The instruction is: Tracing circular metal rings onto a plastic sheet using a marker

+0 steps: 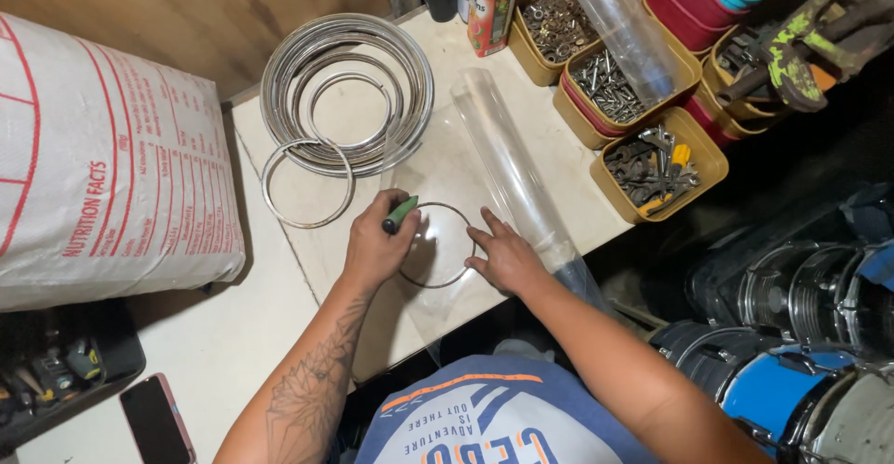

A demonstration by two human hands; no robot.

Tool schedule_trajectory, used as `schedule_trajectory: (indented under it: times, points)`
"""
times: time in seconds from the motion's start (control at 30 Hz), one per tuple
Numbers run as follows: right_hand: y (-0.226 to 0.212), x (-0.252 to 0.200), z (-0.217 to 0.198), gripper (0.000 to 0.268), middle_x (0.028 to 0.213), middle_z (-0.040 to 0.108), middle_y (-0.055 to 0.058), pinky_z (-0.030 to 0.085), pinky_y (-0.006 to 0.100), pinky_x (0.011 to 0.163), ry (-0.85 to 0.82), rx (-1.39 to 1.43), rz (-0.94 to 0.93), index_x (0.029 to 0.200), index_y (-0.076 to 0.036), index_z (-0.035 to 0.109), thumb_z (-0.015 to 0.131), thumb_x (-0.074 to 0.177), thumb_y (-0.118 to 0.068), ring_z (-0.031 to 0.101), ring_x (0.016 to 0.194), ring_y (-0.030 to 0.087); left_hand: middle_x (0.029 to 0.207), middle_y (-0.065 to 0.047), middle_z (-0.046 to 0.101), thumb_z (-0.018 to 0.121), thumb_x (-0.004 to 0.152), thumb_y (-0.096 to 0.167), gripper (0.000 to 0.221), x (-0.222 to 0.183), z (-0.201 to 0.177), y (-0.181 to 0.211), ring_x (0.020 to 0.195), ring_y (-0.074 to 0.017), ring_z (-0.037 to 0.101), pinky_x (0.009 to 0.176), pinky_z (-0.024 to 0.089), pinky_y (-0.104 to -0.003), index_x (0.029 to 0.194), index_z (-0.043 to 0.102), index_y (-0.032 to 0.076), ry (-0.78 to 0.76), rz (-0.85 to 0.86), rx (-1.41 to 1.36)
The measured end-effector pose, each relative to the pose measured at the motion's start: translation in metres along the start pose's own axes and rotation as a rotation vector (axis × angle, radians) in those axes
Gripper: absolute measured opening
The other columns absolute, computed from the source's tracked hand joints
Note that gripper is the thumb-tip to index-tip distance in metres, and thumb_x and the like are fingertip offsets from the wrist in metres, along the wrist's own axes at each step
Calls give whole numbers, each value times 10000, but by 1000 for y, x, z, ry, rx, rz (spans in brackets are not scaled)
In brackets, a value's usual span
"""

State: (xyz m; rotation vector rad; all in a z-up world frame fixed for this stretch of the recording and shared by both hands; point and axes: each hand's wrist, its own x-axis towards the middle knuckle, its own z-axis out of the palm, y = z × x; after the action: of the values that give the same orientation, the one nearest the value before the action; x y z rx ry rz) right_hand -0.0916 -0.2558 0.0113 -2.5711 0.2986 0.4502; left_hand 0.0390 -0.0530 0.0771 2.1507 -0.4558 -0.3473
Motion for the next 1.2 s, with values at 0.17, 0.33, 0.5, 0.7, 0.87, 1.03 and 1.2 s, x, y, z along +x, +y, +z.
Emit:
schedule_trajectory:
  times: [0.17, 0.33, 0.5, 0.7, 0.87, 1.03, 1.2]
  points:
    - [-2, -1, -1, 769, 1657, 308, 174, 318, 478, 1252, -14, 4, 8, 1480, -176, 550, 763, 834, -535, 467, 1418, 407, 1031, -185, 758, 757, 852, 293, 356, 10, 13, 3, 1040, -421, 710, 877, 562, -506, 1166, 684, 141, -65, -34, 0]
    - [-3, 0, 1, 814, 1654, 305, 181, 317, 485, 1252, -16, -9, 10, 1483, -169, 545, 795, 803, -540, 460, 1419, 418, 897, -128, 768, 766, 813, 384, 352, 31, 45, -4, 966, -359, 735, 855, 586, -479, 1116, 697, 221, -157, -41, 126]
    - [-8, -2, -1, 787, 1641, 325, 187, 340, 492, 1238, 26, -4, 19, 1424, -155, 592, 835, 762, -506, 503, 1369, 448, 965, -177, 771, 711, 793, 373, 363, 53, 65, 1, 1015, -407, 725, 911, 575, -492, 1076, 755, 149, -313, -19, 233]
    - [-9, -3, -4, 703, 1644, 333, 173, 332, 479, 1247, 33, 4, 27, 1308, -109, 662, 830, 763, -520, 517, 1360, 441, 956, -180, 760, 722, 772, 379, 401, 66, 82, -1, 1028, -407, 720, 925, 571, -510, 1071, 744, 113, -376, 11, 350]
    - [2, 2, 14, 661, 1641, 334, 169, 341, 477, 1244, 53, -4, 21, 1223, -75, 689, 838, 752, -515, 526, 1348, 447, 970, -160, 766, 693, 804, 403, 395, 66, 83, 13, 1049, -386, 722, 937, 577, -496, 1075, 727, 118, -458, 12, 442]
    - [3, 2, 13, 642, 1634, 343, 170, 350, 488, 1235, 60, -5, 14, 1178, -59, 701, 842, 750, -516, 530, 1336, 459, 1001, -159, 762, 670, 827, 411, 400, 69, 84, 19, 1067, -379, 720, 946, 582, -501, 1094, 718, 116, -522, 32, 510]
    - [-1, 1, 7, 692, 1647, 314, 168, 333, 479, 1248, 23, -5, 24, 1262, -53, 672, 831, 770, -513, 507, 1362, 447, 1030, -160, 757, 649, 848, 394, 401, 68, 85, 22, 1087, -377, 716, 960, 576, -503, 1119, 710, 106, -557, 35, 539]
